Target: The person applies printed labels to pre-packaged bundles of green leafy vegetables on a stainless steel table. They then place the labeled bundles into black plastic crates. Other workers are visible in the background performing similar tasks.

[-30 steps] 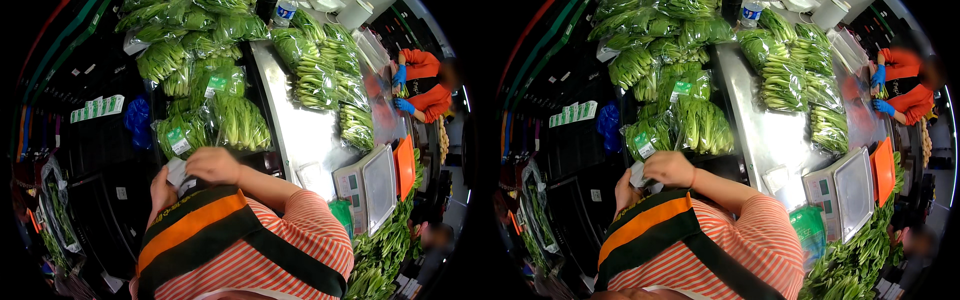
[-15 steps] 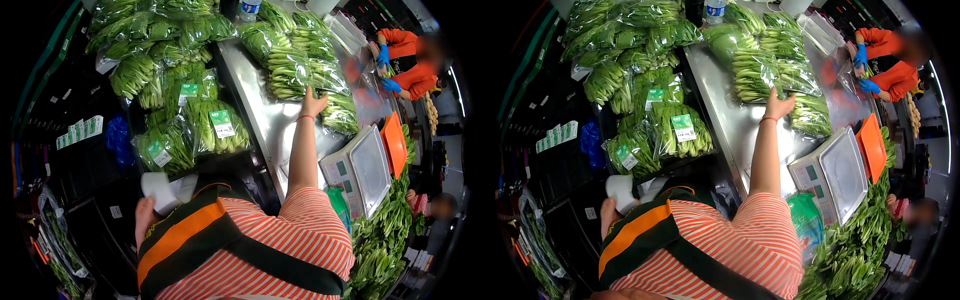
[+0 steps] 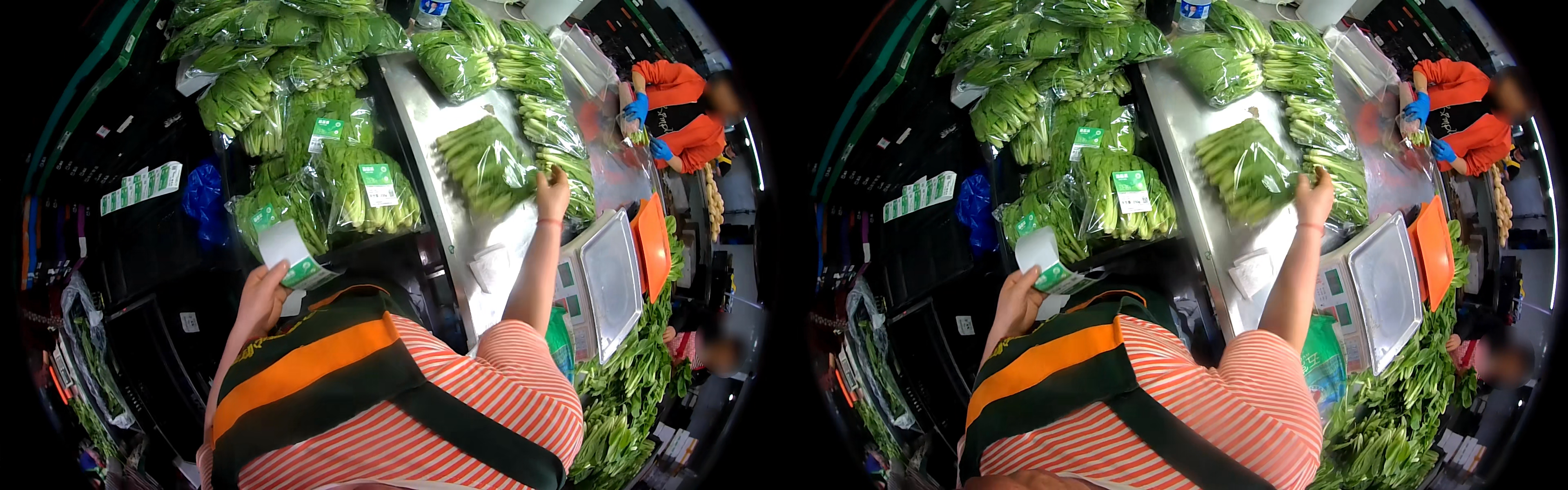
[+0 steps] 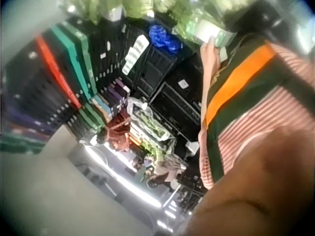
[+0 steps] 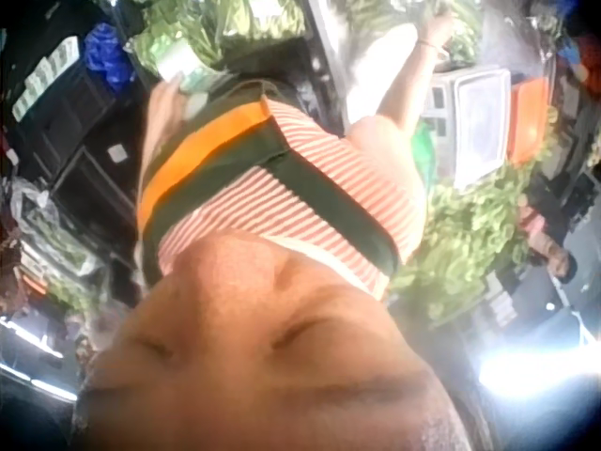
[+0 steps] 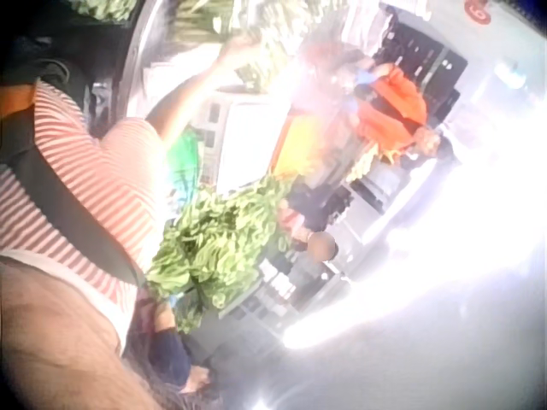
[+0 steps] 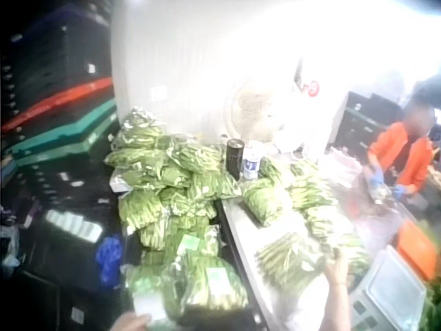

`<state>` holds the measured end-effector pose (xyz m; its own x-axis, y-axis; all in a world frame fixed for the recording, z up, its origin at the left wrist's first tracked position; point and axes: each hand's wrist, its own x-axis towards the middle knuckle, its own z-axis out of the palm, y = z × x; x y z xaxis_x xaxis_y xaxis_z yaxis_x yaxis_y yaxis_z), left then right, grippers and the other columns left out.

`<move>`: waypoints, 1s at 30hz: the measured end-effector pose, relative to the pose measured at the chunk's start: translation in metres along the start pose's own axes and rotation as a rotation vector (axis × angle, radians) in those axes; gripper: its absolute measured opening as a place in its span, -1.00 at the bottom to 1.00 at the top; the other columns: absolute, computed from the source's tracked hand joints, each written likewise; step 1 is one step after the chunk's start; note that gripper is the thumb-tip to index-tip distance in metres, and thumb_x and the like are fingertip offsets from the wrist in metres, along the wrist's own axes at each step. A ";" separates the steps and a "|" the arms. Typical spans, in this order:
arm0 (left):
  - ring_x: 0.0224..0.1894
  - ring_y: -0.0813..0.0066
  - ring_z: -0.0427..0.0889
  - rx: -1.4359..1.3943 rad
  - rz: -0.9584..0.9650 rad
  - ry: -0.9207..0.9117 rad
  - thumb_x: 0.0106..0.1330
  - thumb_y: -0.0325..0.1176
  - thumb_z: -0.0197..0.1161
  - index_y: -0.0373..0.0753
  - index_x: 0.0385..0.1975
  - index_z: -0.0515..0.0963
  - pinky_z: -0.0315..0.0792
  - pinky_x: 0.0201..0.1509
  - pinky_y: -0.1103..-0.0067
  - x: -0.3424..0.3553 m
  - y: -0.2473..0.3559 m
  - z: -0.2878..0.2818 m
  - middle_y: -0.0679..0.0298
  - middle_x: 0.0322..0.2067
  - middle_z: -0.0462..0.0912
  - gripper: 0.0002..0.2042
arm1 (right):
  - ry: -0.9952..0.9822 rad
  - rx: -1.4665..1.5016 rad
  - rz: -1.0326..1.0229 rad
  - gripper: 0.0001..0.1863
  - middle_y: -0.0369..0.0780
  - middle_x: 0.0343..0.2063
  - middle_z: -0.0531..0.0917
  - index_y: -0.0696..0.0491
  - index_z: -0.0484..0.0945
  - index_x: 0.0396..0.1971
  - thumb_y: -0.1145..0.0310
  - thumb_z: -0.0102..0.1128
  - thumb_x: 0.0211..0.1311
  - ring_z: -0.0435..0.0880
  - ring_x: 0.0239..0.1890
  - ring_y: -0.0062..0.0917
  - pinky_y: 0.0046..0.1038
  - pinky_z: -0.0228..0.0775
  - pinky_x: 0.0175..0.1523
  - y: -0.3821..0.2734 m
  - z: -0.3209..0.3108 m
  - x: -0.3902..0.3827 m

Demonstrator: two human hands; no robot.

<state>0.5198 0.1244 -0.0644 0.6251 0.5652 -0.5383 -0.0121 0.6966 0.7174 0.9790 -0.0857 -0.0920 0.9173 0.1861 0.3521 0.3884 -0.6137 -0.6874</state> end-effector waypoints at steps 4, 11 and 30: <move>-0.17 0.43 0.51 0.077 0.038 -0.043 0.31 -0.34 0.01 -0.47 -0.18 0.42 0.34 -0.02 0.52 0.020 0.005 0.025 0.12 -0.20 0.53 -0.72 | -0.543 0.489 -0.234 -0.71 -0.17 -0.33 0.58 0.11 0.51 -0.23 0.48 0.22 -0.04 0.56 -0.27 -0.44 -0.50 0.39 -0.17 -0.118 0.019 -0.100; -0.21 0.40 0.53 0.055 0.062 0.002 0.28 -0.40 -0.01 -0.47 -0.18 0.40 0.38 -0.08 0.53 0.024 -0.005 0.042 0.12 -0.24 0.53 -0.76 | -0.571 0.426 -0.957 -0.82 -0.29 -0.54 0.44 0.05 0.49 -0.47 0.39 0.21 -0.16 0.50 -0.48 -0.45 -0.49 0.35 -0.43 -0.180 0.045 -0.211; -0.04 0.30 0.47 -0.004 0.327 -0.028 0.34 -0.32 -0.07 -0.47 -0.04 0.32 0.34 0.03 0.39 0.023 0.030 0.023 0.06 -0.07 0.46 -0.66 | 0.029 -0.219 -0.555 -0.56 -0.06 -0.20 0.51 0.12 0.44 -0.17 0.25 0.26 -0.08 0.47 -0.15 -0.22 -0.30 0.34 -0.12 -0.050 0.010 -0.025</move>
<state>0.5518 0.1481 -0.0453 0.6090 0.7469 -0.2670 -0.2186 0.4817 0.8487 0.9380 -0.0517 -0.0730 0.5781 0.5051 0.6408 0.7792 -0.5749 -0.2498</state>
